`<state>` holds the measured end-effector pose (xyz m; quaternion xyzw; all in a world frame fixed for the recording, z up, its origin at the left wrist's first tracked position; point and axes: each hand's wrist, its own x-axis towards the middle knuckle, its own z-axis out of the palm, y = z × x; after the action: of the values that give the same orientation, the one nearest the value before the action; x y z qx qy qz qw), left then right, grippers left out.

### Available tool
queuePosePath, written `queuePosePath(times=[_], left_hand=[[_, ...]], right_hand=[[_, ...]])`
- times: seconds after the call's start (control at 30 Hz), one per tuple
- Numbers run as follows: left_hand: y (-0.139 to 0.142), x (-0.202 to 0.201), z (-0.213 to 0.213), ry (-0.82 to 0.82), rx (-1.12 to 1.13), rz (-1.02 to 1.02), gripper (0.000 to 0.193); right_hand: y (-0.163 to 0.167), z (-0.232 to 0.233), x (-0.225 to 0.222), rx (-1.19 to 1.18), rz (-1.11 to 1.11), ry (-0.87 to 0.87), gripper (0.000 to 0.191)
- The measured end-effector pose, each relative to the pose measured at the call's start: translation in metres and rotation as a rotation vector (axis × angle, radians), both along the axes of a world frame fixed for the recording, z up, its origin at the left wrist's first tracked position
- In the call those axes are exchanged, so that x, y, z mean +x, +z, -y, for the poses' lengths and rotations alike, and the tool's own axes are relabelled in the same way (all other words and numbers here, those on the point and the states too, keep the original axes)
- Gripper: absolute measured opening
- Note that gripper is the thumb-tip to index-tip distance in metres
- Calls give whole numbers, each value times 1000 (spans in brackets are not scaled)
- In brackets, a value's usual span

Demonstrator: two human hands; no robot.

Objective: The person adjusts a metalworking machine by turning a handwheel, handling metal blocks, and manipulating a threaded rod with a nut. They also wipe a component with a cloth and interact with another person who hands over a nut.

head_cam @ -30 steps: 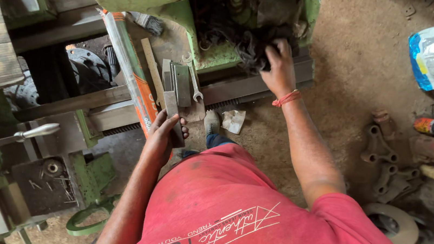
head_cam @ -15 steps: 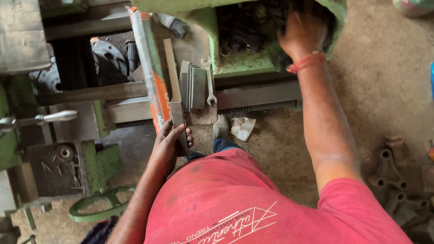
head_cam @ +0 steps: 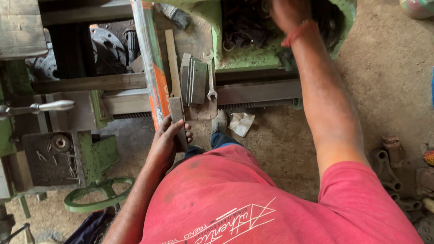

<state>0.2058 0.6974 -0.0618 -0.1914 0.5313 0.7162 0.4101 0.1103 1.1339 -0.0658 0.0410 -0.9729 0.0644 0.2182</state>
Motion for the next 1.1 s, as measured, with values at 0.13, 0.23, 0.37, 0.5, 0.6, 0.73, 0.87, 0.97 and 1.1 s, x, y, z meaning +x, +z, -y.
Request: queuePosePath(times=[0.13,0.23,0.37,0.5,0.6,0.73,0.87,0.97,1.1], left_hand=[[-4,1,4,26,12,14,27],[-7,1,3,18,-10,29,29],[-8,-1,-4,-6,-5,32,34],[-7,-2,-11,-21,-2,26,34],[-5,-1,-13,-31,-8,25,33],[-3,1,-12,-25,-27,31,32],[-1,4,-5,4,-29,31,30],[-6,7,1,37,-9,32,30],[-22,8,9,140,63,74,40]], right_hand=[[7,5,28,-127,176,-10,31],[9,13,43,-97,155,-86,33],[-4,33,59,-64,-54,-79,24],[-20,54,74,-155,-121,-73,20],[-23,57,83,-229,-72,-53,25],[-12,41,89,-29,-115,-325,42],[-4,13,80,193,-103,-504,60],[-9,-2,63,-76,-31,-367,44],[-16,-19,35,-134,-50,-348,40]])
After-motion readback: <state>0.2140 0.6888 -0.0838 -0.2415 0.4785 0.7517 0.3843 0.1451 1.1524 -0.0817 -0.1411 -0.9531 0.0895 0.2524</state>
